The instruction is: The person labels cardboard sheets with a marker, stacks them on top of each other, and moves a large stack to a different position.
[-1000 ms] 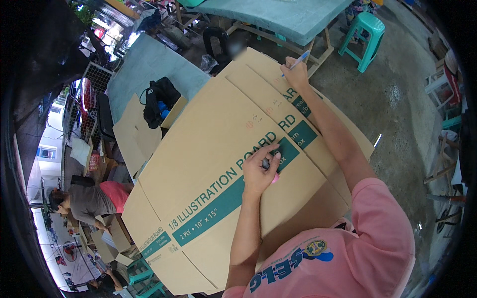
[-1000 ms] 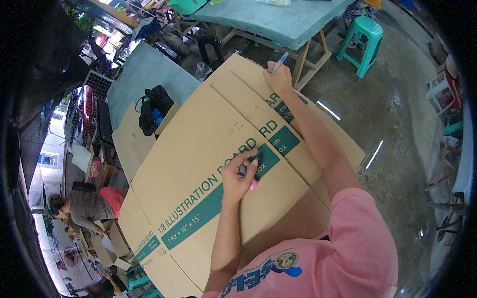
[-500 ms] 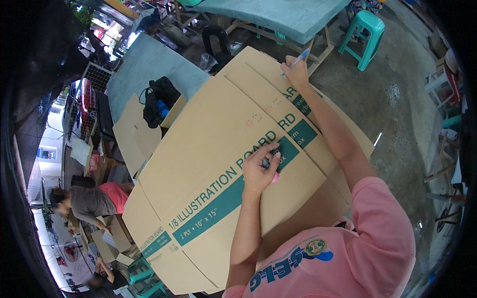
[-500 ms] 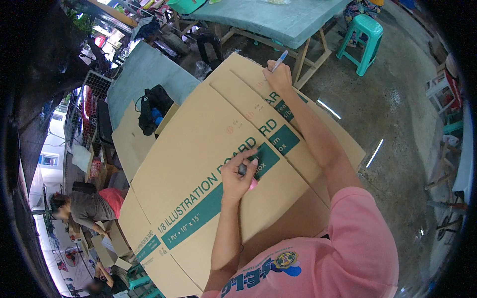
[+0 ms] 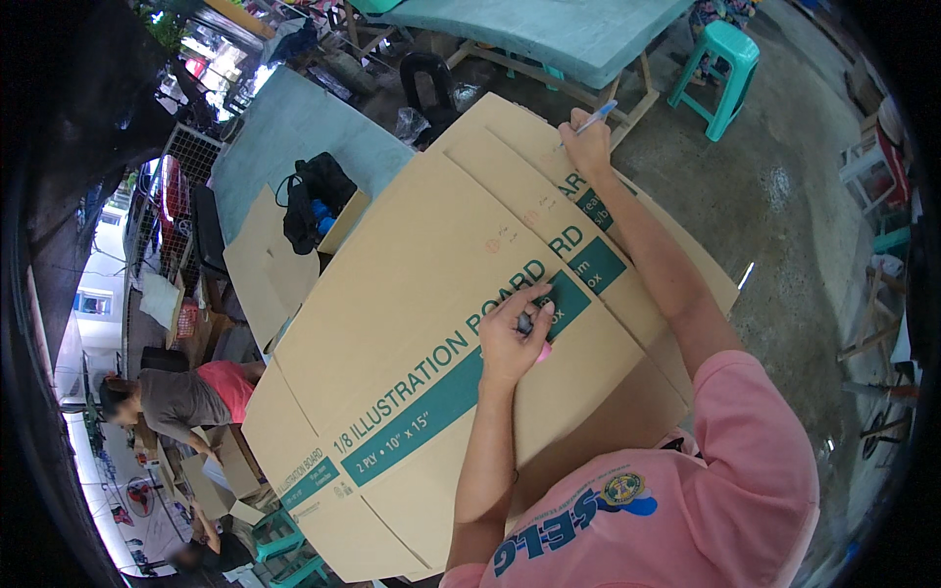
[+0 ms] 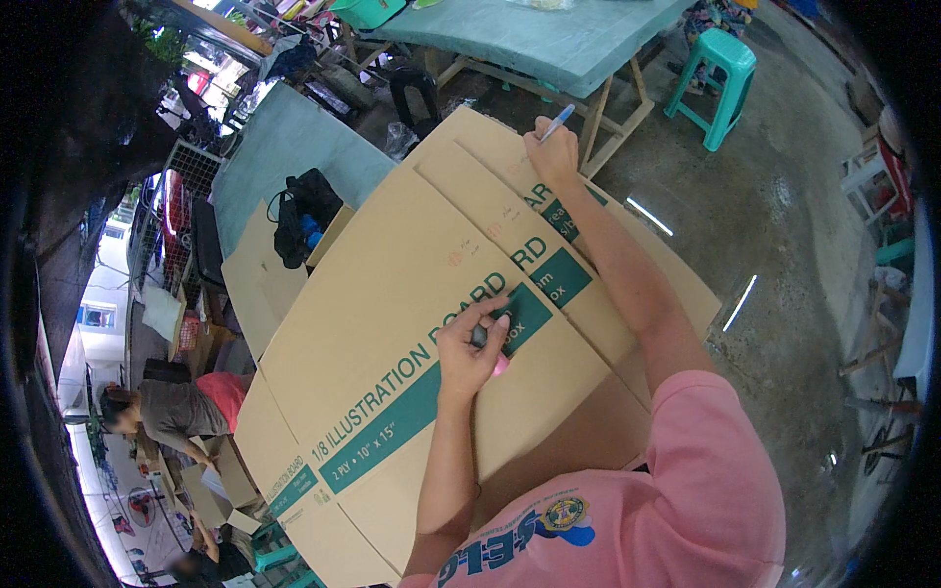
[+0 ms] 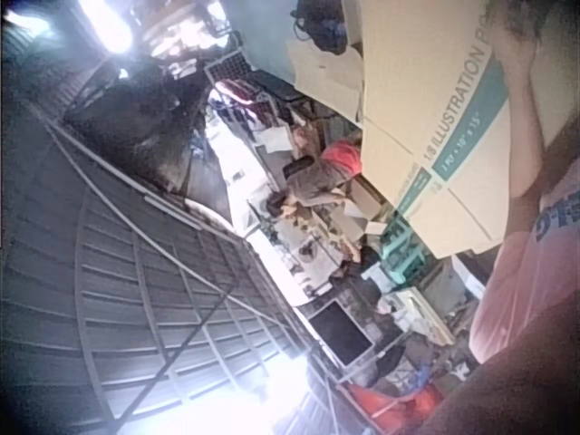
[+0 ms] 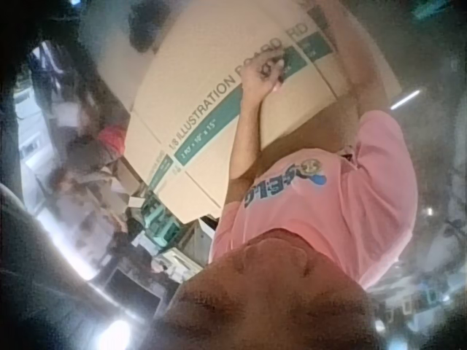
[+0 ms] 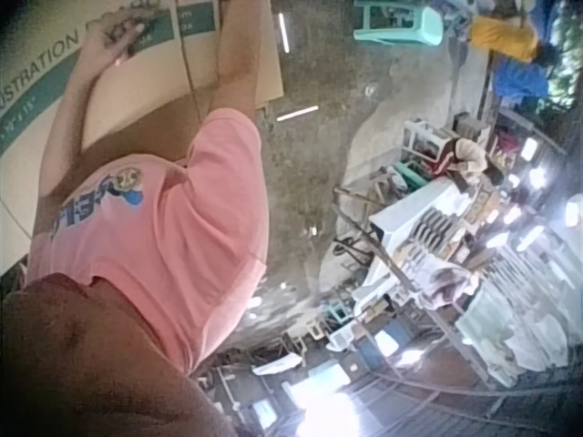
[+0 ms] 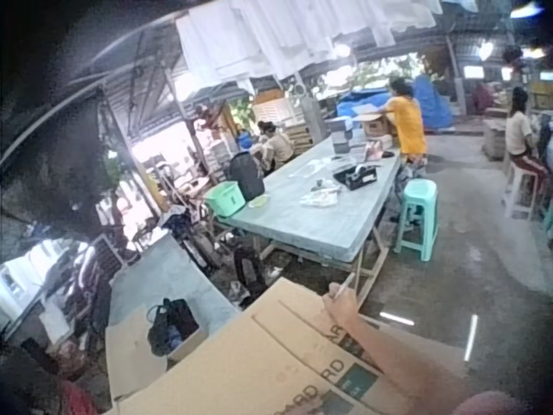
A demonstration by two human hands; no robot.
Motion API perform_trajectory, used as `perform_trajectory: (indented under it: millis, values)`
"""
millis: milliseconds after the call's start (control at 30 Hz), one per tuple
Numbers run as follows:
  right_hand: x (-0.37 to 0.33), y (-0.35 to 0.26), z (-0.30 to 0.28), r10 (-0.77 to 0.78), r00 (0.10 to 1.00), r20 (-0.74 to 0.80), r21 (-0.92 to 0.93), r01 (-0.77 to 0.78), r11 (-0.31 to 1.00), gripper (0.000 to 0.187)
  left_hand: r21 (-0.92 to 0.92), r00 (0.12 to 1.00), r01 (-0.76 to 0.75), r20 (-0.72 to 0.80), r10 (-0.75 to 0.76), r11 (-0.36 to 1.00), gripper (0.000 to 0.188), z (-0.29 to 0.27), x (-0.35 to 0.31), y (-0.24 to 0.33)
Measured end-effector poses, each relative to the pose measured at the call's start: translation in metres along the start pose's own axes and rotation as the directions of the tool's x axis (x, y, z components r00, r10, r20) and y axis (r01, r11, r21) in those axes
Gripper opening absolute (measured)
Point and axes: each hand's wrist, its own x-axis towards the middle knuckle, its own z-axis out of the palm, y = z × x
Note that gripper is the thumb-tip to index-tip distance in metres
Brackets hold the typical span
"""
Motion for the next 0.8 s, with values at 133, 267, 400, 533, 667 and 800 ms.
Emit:
perform_trajectory:
  millis: [133,267,400,533,667,800]
  values:
    - [0.001,0.001,0.002,0.000,1.000,0.018,-0.004,0.000,1.000,0.025,-0.015,0.999,0.031,0.010,-0.031,0.999,0.019,-0.001,-0.001,0.000]
    - [0.001,0.000,0.000,0.006,1.000,0.009,-0.004,-0.005,1.000,0.026,-0.016,0.999,0.043,0.028,-0.043,0.999,0.019,-0.001,-0.001,-0.002]
    - [-0.004,0.000,-0.008,0.007,0.999,0.044,0.014,-0.007,1.000,0.028,-0.015,1.000,-0.003,0.003,0.004,1.000,0.020,0.000,0.000,-0.003]
    - [-0.010,0.001,-0.012,-0.017,0.994,0.106,0.020,0.015,1.000,0.029,-0.018,0.999,0.035,0.018,-0.035,0.999,0.021,0.000,-0.001,-0.003]
    - [-0.011,0.003,-0.008,-0.045,0.993,0.107,0.034,0.042,0.999,0.030,0.013,0.995,0.084,0.047,-0.084,0.996,0.021,-0.003,-0.002,-0.001]
    - [-0.010,0.002,-0.007,-0.012,0.995,0.103,-0.001,0.012,1.000,0.029,0.014,0.995,0.079,0.052,-0.080,0.997,0.021,-0.003,0.000,0.000]
